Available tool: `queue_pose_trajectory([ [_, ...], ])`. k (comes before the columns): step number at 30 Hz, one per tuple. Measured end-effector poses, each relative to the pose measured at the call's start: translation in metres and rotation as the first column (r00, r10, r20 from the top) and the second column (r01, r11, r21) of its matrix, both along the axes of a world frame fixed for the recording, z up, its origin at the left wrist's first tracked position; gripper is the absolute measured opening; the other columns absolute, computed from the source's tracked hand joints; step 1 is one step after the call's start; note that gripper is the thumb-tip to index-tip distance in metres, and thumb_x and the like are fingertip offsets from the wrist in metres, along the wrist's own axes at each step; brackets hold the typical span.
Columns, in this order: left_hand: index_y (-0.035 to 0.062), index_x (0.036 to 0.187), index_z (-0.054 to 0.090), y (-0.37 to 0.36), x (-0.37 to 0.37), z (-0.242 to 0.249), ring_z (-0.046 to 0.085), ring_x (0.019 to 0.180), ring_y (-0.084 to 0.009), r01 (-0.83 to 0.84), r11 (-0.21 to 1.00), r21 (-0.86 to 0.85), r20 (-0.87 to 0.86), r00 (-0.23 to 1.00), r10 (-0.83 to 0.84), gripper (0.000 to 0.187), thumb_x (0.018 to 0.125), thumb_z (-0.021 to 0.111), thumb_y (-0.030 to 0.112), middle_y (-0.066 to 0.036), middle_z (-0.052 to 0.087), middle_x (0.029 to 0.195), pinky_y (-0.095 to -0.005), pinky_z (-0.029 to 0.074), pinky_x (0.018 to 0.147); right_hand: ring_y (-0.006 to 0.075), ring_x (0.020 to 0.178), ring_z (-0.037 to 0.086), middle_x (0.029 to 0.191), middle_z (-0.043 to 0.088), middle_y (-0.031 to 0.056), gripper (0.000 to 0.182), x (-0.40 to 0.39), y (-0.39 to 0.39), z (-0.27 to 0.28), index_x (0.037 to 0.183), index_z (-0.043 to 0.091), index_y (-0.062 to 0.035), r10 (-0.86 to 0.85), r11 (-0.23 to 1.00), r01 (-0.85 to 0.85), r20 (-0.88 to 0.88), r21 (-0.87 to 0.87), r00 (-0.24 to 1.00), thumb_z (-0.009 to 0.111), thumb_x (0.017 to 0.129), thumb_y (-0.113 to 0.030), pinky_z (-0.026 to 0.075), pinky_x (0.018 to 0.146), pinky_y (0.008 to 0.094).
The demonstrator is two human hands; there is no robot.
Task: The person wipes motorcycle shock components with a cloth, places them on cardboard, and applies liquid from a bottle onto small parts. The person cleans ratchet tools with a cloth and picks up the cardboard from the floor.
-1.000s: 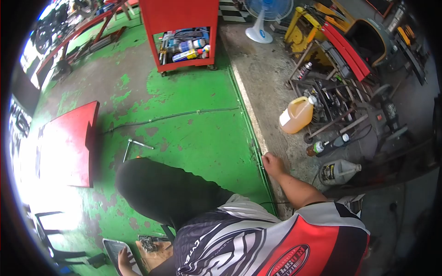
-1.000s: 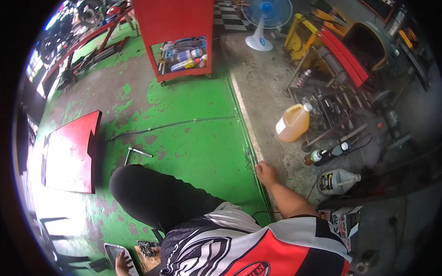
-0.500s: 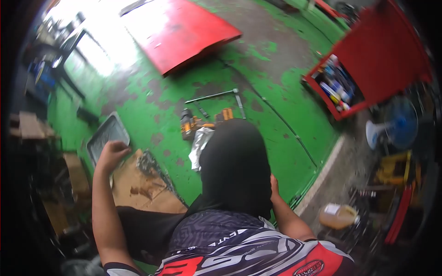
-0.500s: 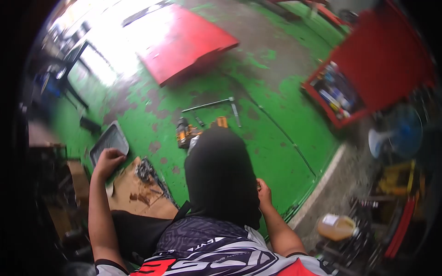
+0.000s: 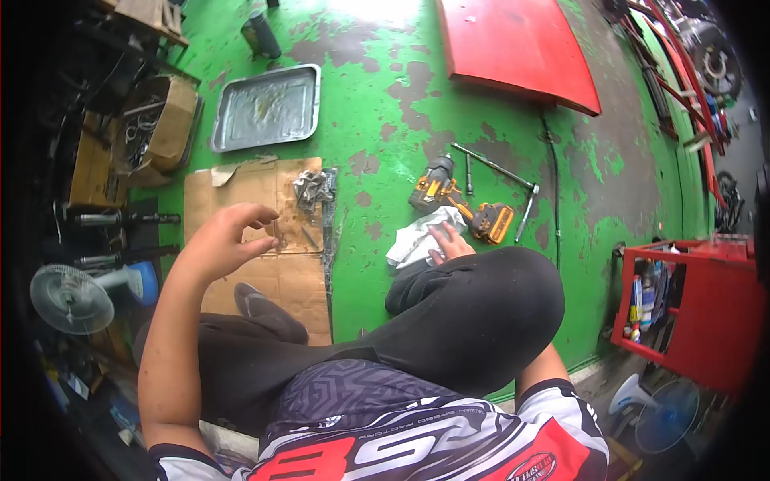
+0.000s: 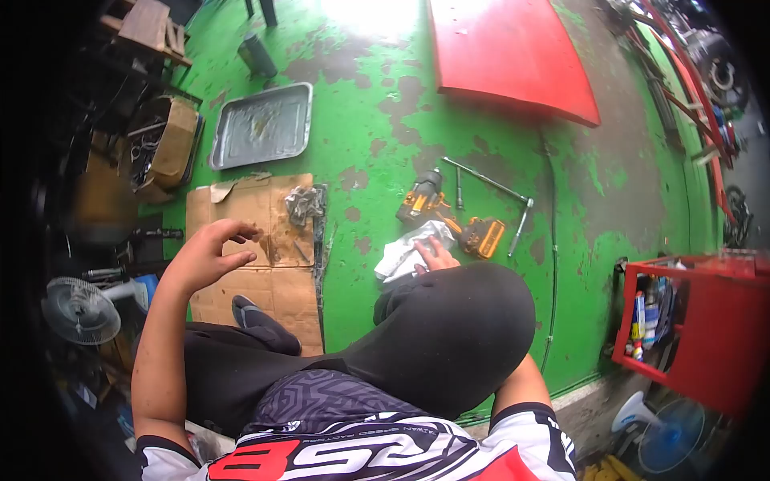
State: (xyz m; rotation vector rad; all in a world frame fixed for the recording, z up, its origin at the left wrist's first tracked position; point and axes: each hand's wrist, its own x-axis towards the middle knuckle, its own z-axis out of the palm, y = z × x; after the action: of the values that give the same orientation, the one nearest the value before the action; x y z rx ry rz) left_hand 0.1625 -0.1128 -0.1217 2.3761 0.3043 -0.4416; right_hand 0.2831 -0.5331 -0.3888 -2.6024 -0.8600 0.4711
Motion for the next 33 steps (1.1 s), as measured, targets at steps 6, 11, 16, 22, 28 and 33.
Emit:
queue_pose_trajectory([
  [6, 0.0047, 0.122, 0.066, 0.003, -0.034, 0.008, 0.068, 0.103, -0.0266, -0.031, 0.999, 0.033, 0.009, 0.999, 0.03, 0.043, 0.083, 0.078, 0.019, -0.013, 0.07, 0.114, -0.0382, 0.054, 0.091, 0.0347, 0.103, 0.064, 0.103, 0.064, 0.0148, 0.048, 0.017, 0.017, -0.02, 0.132, 0.062, -0.0195, -0.045, 0.99, 0.034, -0.082, -0.133, 0.996, 0.072, 0.088, -0.037, 0.052, 0.086, 0.0465],
  [11, 0.009, 0.127, 0.064, 0.013, -0.062, 0.007, 0.065, 0.111, -0.0315, -0.011, 0.996, 0.09, -0.023, 1.0, 0.013, 0.047, 0.086, 0.076, 0.029, -0.014, 0.068, 0.119, -0.0419, 0.052, 0.096, 0.0389, 0.094, 0.064, 0.099, 0.063, 0.0165, 0.026, 0.034, 0.022, -0.038, 0.105, 0.067, -0.0089, 0.065, 0.998, -0.066, -0.057, -0.021, 0.996, 0.069, 0.091, -0.03, 0.052, 0.08, 0.0488],
  [16, 0.0111, 0.129, 0.062, 0.02, -0.064, 0.036, 0.062, 0.113, -0.0335, 0.135, 0.982, 0.131, -0.135, 0.984, -0.117, 0.049, 0.087, 0.074, 0.033, -0.013, 0.067, 0.117, -0.0428, 0.049, 0.098, 0.0277, 0.069, 0.055, 0.073, 0.058, 0.0135, 0.023, 0.087, 0.065, 0.063, 0.087, 0.064, -0.0008, 0.037, 0.943, -0.006, -0.085, 0.333, 0.996, 0.064, 0.098, -0.021, 0.044, 0.064, 0.0405],
  [22, 0.0071, 0.129, 0.061, 0.03, -0.051, 0.092, 0.065, 0.108, -0.0311, 0.134, 0.977, 0.166, 0.137, 0.978, -0.157, 0.053, 0.085, 0.077, 0.031, -0.014, 0.068, 0.117, -0.042, 0.051, 0.094, 0.0055, 0.061, 0.038, 0.063, 0.043, -0.0065, 0.044, 0.138, 0.146, 0.25, 0.07, 0.057, -0.0012, 0.131, 0.889, -0.005, -0.243, 0.457, 0.961, 0.059, 0.104, -0.029, 0.032, 0.053, 0.0282],
  [28, 0.0025, 0.136, 0.058, 0.022, -0.05, 0.104, 0.068, 0.105, -0.0275, -0.045, 0.999, -0.011, 0.619, 0.784, 0.043, 0.065, 0.08, 0.082, 0.028, -0.017, 0.068, 0.119, -0.0381, 0.051, 0.091, 0.0066, 0.079, 0.053, 0.079, 0.06, 0.0011, 0.028, 0.05, 0.255, 0.379, 0.094, 0.065, 0.0045, 0.556, 0.782, -0.389, -0.266, 0.487, 0.787, 0.061, 0.102, -0.022, 0.045, 0.07, 0.0277],
  [33, -0.0009, 0.131, 0.062, 0.064, -0.07, 0.141, 0.067, 0.1, -0.0146, -0.159, 0.987, -0.016, 0.543, 0.828, 0.142, 0.058, 0.08, 0.083, 0.016, -0.009, 0.07, 0.112, -0.0307, 0.053, 0.086, 0.0115, 0.08, 0.061, 0.088, 0.069, 0.0059, 0.023, 0.003, 0.34, 0.391, 0.104, 0.067, 0.0035, 0.623, 0.623, -0.402, -0.115, 0.671, 0.774, 0.067, 0.096, -0.018, 0.05, 0.073, 0.0289],
])
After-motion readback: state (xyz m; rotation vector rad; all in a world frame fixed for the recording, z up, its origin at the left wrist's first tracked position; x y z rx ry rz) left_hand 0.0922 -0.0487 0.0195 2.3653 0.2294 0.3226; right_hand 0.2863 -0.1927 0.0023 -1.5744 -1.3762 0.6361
